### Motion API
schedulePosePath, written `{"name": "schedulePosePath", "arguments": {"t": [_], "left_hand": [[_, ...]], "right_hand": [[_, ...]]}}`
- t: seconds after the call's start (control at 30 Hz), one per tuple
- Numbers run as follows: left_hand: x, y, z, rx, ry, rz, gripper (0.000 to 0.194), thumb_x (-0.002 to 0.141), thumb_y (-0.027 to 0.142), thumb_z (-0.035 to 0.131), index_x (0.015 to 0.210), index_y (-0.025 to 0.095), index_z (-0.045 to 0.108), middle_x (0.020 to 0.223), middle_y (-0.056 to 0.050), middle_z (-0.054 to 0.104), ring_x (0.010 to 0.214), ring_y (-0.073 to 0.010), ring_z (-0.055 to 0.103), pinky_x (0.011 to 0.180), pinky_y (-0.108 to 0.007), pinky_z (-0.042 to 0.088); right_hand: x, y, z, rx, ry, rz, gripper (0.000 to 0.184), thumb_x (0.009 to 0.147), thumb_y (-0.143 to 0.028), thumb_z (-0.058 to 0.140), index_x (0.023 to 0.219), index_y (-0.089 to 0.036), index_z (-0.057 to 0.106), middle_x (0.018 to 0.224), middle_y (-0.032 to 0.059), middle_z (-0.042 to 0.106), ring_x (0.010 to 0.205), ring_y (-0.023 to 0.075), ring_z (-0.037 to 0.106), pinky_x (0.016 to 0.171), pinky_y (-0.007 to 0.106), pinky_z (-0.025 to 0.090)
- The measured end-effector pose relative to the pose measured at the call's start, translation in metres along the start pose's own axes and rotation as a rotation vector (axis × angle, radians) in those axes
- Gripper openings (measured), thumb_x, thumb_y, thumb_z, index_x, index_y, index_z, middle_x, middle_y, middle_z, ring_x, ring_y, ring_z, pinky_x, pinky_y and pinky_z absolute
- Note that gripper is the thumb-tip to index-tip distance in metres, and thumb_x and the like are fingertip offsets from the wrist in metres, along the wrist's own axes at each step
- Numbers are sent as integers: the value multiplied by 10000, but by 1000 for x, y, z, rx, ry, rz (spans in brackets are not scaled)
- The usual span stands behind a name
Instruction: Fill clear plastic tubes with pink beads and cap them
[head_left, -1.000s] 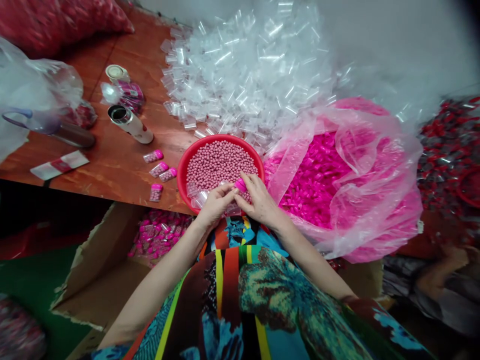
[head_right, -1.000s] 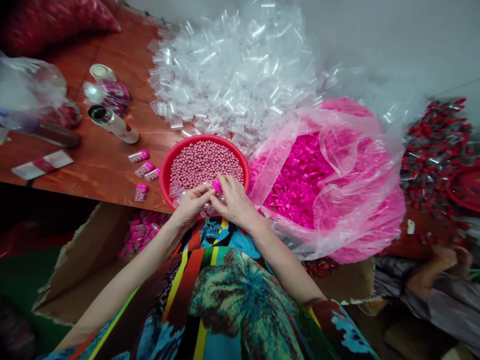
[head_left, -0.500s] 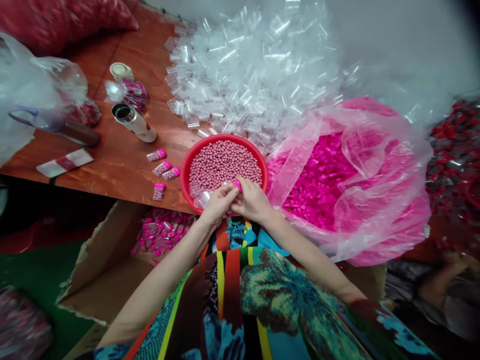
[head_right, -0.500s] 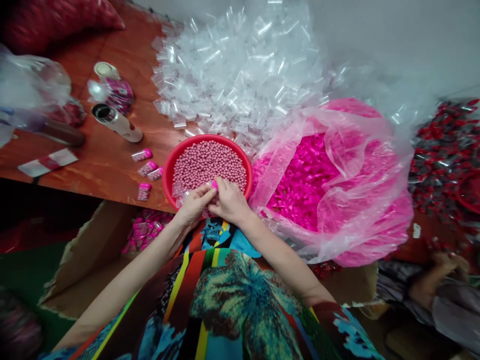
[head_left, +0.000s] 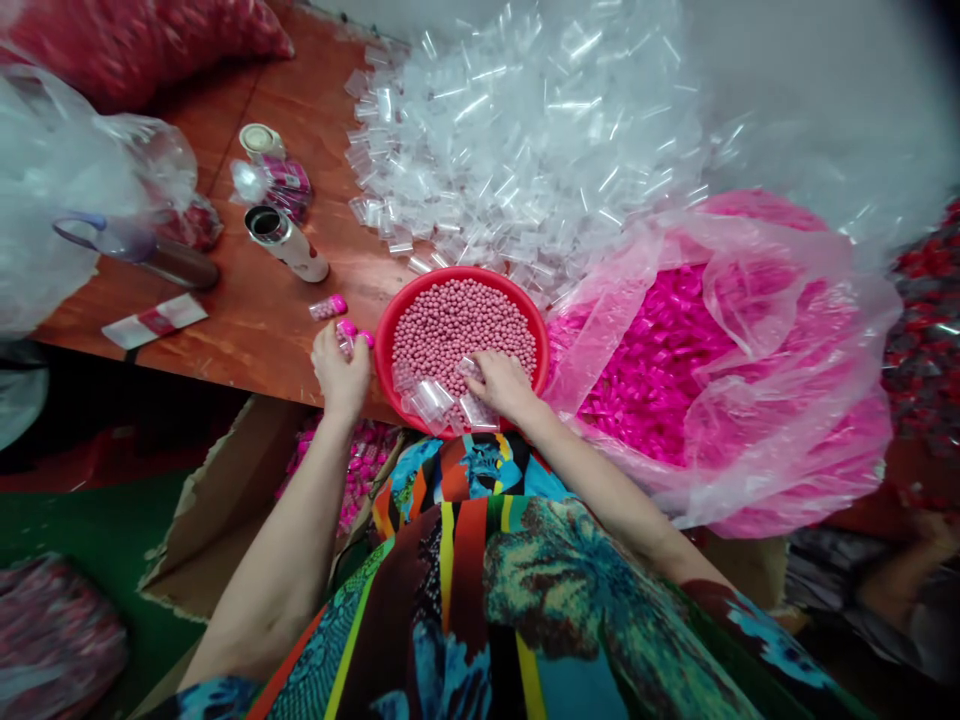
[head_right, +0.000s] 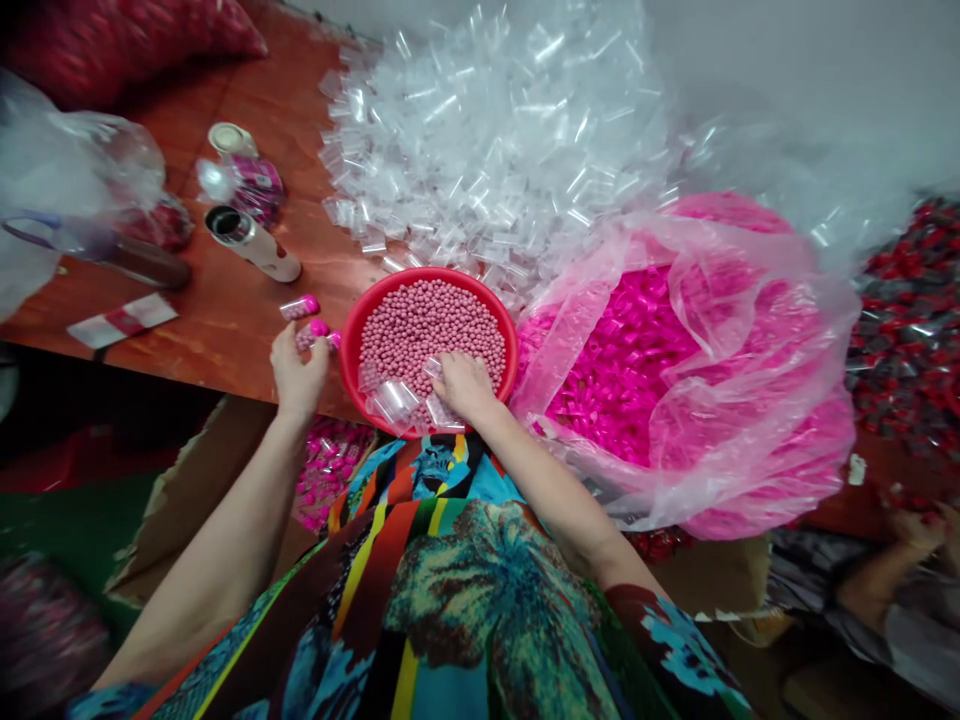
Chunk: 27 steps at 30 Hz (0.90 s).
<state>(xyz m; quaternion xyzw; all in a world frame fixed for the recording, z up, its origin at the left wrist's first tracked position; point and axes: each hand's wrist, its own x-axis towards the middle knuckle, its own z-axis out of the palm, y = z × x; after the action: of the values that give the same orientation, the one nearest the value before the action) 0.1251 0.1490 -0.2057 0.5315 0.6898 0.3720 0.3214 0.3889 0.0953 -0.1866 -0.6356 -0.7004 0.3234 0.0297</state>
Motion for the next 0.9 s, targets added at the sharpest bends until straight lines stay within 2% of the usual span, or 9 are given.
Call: {"name": "schedulePosePath", "arguments": {"t": [0.07,0.13,0.2,0.27,0.37,0.47,0.57,0.73,0.9], "left_hand": [[-12,17,12,99,-133,153,422,811,175,650,1232,192,625,1424,-143,540,1384,-340,431,1193,-515,291],[-30,38,30,106,-436,308,421,795,132,645,1210,198,641,1416,-147,549,1344,-349,464,1174,-503,316],[-47,55,49,158,-699,407,357,820,93,593,1164,159,658,1309,-187,605,1238,-352,526,1105,-490,375],[-55,62,64,317,-811,459,251,875,98,530,1078,130,674,1149,-208,648,1122,-343,562,1025,-469,420],[-47,60,72,545,-792,468,236,932,109,448,978,141,677,1025,-191,650,1040,-321,570,962,-447,438],[-23,53,72,661,-710,441,334,940,67,351,1046,116,664,1090,-211,627,1070,-323,553,949,-468,430],[-6,48,71,729,-746,489,340,935,94,394,1178,99,632,1183,-218,616,1121,-325,536,958,-476,429],[3,47,73,778,-870,548,368,952,326,514,1244,133,625,1276,-164,614,1145,-293,529,990,-418,443],[6,47,78,853,-902,656,259,938,164,470,1051,120,699,1112,-162,649,1040,-275,552,957,-403,436]], "right_hand": [[2,-1,7,79,13,-38,343,939,-253,611,1251,-113,593,1215,176,653,1126,259,575,1006,394,430],[2,0,12,240,47,-83,399,901,-214,638,1276,-100,567,1211,161,646,1093,228,585,982,348,449],[2,3,18,451,71,-61,464,864,-195,651,1300,-110,518,1141,119,655,971,193,612,888,319,485],[0,6,22,685,76,42,497,840,-212,653,1299,-152,470,1029,53,654,816,154,611,765,294,501],[-3,16,23,909,170,204,557,796,-295,704,1279,-216,438,1039,23,623,728,122,595,697,275,504],[-10,29,15,830,312,228,493,808,-382,695,1230,-210,506,1117,53,621,775,135,601,759,306,513],[-19,37,7,699,285,175,294,877,-383,597,1094,-185,614,996,48,672,814,168,613,801,332,505],[-26,30,10,702,219,131,233,897,-341,563,1036,-189,672,959,41,713,846,183,645,803,326,507],[-38,34,8,703,232,122,264,908,-360,557,1057,-182,683,988,57,729,884,195,663,814,333,514]]}}
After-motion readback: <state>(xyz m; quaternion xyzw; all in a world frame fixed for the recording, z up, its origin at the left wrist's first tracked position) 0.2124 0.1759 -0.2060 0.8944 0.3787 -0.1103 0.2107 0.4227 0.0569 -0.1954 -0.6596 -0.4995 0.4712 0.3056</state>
